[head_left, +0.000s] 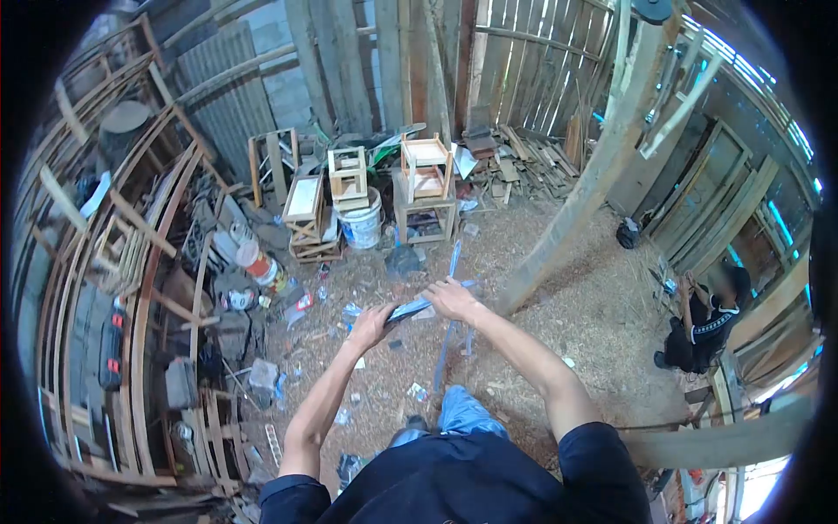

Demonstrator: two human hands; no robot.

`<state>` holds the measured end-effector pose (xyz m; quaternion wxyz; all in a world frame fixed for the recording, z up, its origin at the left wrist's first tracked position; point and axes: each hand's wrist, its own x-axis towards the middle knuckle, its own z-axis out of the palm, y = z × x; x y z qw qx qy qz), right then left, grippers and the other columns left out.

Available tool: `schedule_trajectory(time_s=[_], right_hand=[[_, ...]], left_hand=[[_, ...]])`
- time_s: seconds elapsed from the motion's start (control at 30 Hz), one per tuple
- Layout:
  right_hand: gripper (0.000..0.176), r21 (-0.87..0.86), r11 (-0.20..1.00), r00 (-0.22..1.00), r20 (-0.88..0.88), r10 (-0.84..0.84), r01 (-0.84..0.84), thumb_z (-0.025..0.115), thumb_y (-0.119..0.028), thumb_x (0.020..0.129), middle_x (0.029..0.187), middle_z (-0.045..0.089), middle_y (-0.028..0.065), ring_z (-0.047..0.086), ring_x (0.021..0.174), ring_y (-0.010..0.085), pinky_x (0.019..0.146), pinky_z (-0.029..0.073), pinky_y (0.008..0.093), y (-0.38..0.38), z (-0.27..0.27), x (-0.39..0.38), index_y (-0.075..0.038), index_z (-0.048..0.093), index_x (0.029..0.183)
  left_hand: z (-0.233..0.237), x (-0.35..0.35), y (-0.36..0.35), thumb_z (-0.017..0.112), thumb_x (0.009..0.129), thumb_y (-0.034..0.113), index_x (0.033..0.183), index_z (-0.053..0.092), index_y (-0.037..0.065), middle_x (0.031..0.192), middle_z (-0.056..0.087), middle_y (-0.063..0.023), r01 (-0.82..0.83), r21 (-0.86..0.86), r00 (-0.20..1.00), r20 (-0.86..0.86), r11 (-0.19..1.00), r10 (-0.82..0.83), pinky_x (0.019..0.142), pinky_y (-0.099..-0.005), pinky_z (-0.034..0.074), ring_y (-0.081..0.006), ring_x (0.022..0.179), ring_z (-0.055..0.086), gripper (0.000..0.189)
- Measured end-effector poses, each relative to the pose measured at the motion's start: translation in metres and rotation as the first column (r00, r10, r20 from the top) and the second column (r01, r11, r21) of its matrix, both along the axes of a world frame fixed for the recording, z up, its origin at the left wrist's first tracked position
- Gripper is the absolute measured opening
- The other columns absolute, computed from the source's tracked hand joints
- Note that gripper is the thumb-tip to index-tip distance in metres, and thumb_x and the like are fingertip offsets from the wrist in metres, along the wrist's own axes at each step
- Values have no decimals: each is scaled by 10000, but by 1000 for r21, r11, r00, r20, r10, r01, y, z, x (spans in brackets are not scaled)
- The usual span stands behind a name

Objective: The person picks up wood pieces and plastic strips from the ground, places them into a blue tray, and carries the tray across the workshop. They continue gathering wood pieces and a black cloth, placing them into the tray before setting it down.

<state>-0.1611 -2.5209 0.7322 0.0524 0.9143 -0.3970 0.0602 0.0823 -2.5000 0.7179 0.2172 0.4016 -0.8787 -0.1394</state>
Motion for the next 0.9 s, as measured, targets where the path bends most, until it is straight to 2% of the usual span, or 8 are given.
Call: schedule_trajectory(time_s=[0.2, 0.37, 0.47, 0.6, 0.67, 0.73, 0.77, 0.9], right_hand=[[168, -34, 998, 998, 25, 52, -51, 435, -142, 794, 885, 552, 66, 534, 914, 220, 810, 380, 384, -198, -14, -28, -106, 532, 927], [175, -63, 997, 998, 21, 52, -50, 425, -155, 806, 872, 552, 70, 532, 924, 227, 829, 371, 403, -380, -31, -64, -114, 532, 938], [210, -149, 989, 997, 71, -11, 22, 446, -141, 788, 909, 563, 87, 539, 924, 244, 828, 373, 413, -469, -20, -114, -91, 527, 975], [213, -71, 981, 983, 16, -180, 181, 441, -108, 788, 962, 554, 100, 525, 969, 239, 874, 354, 415, -520, 9, -201, -84, 519, 985], [210, 52, 961, 962, 0, -272, 271, 442, -95, 790, 997, 549, 101, 515, 995, 236, 895, 342, 421, -547, -9, -247, -85, 516, 986], [211, 105, 926, 931, 10, -366, 363, 441, -92, 793, 979, 549, 95, 510, 1003, 233, 897, 340, 433, -563, -20, -292, -92, 514, 991], [204, 97, 916, 919, 23, -393, 389, 436, -95, 797, 980, 550, 92, 511, 1006, 232, 900, 337, 443, -571, -27, -313, -95, 511, 986], [188, 76, 850, 854, -51, -518, 521, 437, -103, 789, 921, 545, 80, 525, 961, 230, 827, 354, 398, -614, -58, -400, -95, 489, 969]], left_hand=[[-3, -34, -178, 646, 689, 175, 1167, 433, 102, 1002, 572, -111, 2, -88, 983, 182, 996, 14, 768, -406, 395, -279, 928, 556, 528], [-31, -68, -366, 558, 642, 33, 1060, 506, 62, 912, 572, -165, -83, -39, 995, 44, 996, 85, 720, -439, 449, -365, 865, 546, 422], [3, -121, -465, 550, 641, 26, 1054, 506, 69, 919, 577, -170, -39, 7, 998, 47, 999, 39, 726, -440, 450, -365, 859, 549, 418], [2, -206, -571, 585, 646, 44, 1027, 518, 43, 933, 585, -178, 124, 68, 987, 91, 990, -130, 738, -421, 454, -355, 878, 554, 387], [-20, -254, -619, 599, 634, 46, 1051, 518, 56, 939, 590, -167, 180, 105, 978, 89, 978, -189, 754, -416, 456, -343, 882, 561, 425], [-38, -303, -661, 613, 620, 49, 1076, 515, 63, 938, 594, -162, 288, 87, 919, 254, 954, -301, 755, -421, 456, -340, 878, 566, 467], [-45, -327, -675, 619, 618, 65, 1085, 512, 63, 932, 594, -160, 318, 93, 934, 141, 944, -328, 754, -426, 456, -343, 877, 565, 479], [-72, -427, -752, 573, 678, 86, 1083, 500, 81, 952, 581, -174, 449, 103, 869, 182, 887, -461, 716, -445, 456, -354, 832, 575, 411]])
